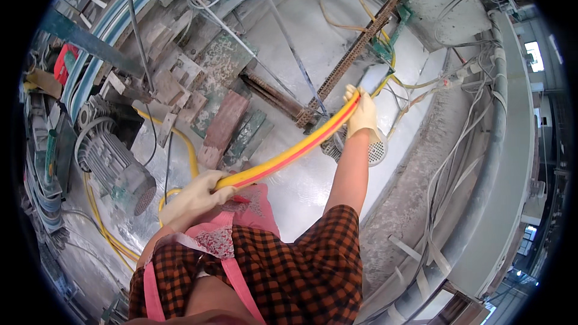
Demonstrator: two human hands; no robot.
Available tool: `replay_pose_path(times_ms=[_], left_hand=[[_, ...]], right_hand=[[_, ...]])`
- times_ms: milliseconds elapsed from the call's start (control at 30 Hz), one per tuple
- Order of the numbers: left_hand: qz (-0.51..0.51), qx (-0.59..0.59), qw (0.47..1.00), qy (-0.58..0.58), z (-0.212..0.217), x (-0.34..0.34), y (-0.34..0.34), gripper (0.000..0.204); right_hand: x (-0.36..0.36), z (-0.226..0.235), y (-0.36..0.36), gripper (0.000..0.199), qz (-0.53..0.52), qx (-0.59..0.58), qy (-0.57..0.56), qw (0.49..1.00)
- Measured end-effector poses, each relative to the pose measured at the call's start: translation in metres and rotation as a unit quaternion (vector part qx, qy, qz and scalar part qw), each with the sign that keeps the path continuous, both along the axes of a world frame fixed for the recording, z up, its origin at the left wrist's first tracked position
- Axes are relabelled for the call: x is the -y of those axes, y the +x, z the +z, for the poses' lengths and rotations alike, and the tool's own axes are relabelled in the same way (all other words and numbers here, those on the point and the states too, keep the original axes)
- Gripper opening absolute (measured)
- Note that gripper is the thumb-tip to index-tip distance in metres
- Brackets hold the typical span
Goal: The person uses a hose to spray water on a wet, dusty floor in a workshop. They move the hose around to cover different areas, rinsing the surface and machinery.
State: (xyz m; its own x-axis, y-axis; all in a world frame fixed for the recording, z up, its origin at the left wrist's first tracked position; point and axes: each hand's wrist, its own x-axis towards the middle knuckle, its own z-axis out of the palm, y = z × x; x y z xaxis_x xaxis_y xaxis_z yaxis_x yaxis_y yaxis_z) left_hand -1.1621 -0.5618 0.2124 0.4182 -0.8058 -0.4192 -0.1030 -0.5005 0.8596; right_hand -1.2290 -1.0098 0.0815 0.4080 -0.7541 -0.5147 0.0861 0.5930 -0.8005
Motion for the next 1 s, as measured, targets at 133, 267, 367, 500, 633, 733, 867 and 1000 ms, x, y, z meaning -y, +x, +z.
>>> replay_pose_path(times_ms=[133, 267, 367, 500, 633, 733, 867, 1000], left_hand=[[0.084, -0.093, 0.991, 0.053, 0.028, -0.024, -0.005, 0.040], [0.194, -0.101, 0.974, 0.064, 0.038, -0.034, -0.011, 0.044], [0.268, -0.152, 0.949, 0.063, 0.042, -0.037, -0.012, 0.046], [0.259, -0.119, 0.957, 0.051, 0.045, -0.034, -0.008, 0.050], [0.251, -0.087, 0.955, 0.131, 0.071, -0.013, 0.000, 0.052], [0.251, -0.087, 0.956, 0.127, 0.072, -0.006, 0.006, 0.052], [0.224, -0.107, 0.961, 0.124, 0.057, 0.004, 0.023, 0.054], [0.230, -0.096, 0.962, 0.110, 0.049, 0.006, 0.027, 0.057]], right_hand=[[-0.027, 0.033, 0.041, 0.034, 0.059, 0.095, -0.033, 0.993], [-0.040, 0.029, 0.091, 0.034, 0.044, 0.091, 0.008, 0.995], [-0.054, 0.030, 0.122, 0.034, 0.052, 0.053, 0.054, 0.996], [-0.063, 0.030, 0.132, 0.030, 0.035, 0.033, 0.058, 0.997], [-0.059, 0.031, 0.141, 0.029, -0.007, 0.028, 0.044, 0.999], [-0.053, 0.035, 0.149, 0.028, 0.000, 0.010, 0.056, 0.998], [-0.032, 0.007, 0.155, 0.027, 0.015, -0.037, 0.061, 0.997], [-0.025, 0.003, 0.180, 0.026, 0.033, -0.068, 0.078, 0.994]])
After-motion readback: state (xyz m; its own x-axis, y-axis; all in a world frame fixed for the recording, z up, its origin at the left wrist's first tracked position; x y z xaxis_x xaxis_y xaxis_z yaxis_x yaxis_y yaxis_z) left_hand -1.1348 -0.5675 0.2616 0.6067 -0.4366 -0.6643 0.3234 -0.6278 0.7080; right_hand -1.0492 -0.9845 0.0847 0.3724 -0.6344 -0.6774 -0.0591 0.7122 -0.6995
